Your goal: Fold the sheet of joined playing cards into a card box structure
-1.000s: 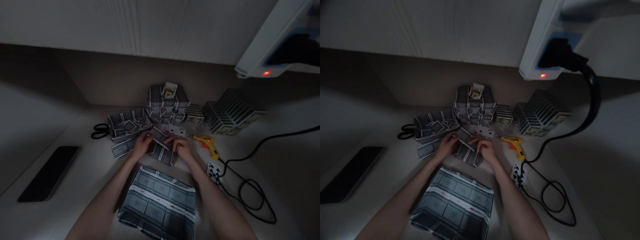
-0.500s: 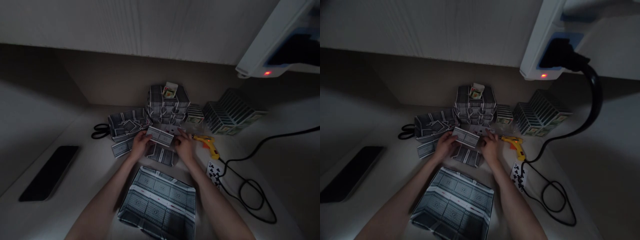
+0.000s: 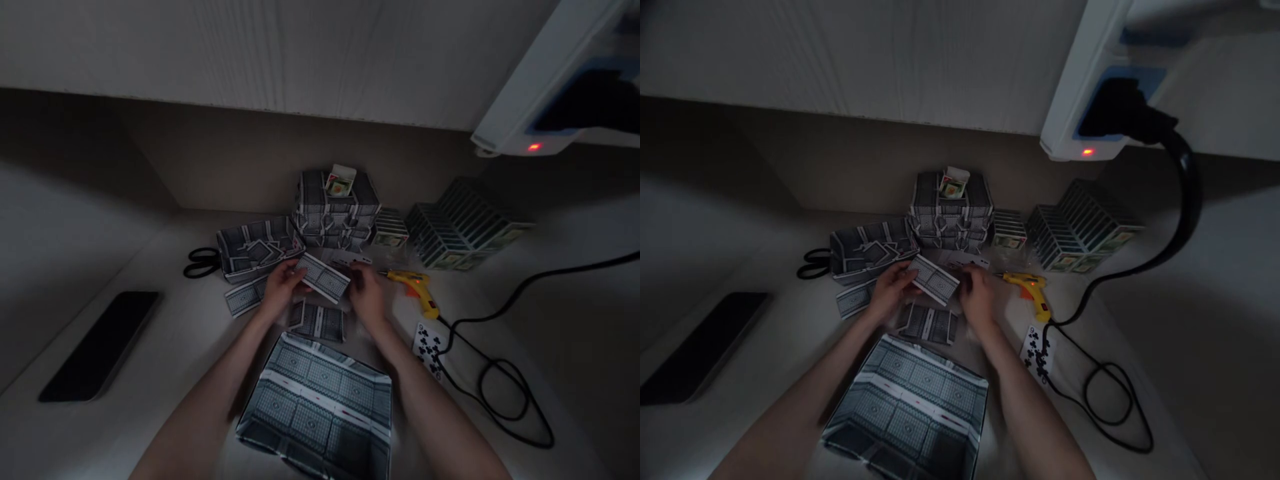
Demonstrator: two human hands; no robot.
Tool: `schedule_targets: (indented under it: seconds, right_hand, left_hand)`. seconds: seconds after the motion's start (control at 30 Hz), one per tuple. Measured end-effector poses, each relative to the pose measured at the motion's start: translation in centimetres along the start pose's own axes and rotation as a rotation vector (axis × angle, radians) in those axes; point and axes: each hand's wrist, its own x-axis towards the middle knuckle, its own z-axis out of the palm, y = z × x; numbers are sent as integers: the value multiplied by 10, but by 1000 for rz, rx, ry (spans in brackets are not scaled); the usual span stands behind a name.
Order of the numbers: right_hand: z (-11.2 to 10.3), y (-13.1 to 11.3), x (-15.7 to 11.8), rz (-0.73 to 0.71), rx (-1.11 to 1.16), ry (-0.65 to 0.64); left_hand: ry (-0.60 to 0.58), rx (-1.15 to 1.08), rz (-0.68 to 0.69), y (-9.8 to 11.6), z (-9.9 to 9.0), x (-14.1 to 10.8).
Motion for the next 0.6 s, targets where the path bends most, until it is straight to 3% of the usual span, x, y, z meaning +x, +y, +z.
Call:
schedule_targets:
  seconds: [0.23, 0.4, 0.6]
  right_hand:
    - [-1, -4, 3, 104, 95, 219]
    - [7, -6, 6, 421, 616, 151]
    - [6, 0, 11, 557, 1045, 131]
  left_hand:
    - [-35, -44, 29, -2, -2, 1]
    - [-9, -63, 29, -6, -1, 2]
    - [16, -61, 20, -8, 0, 4]
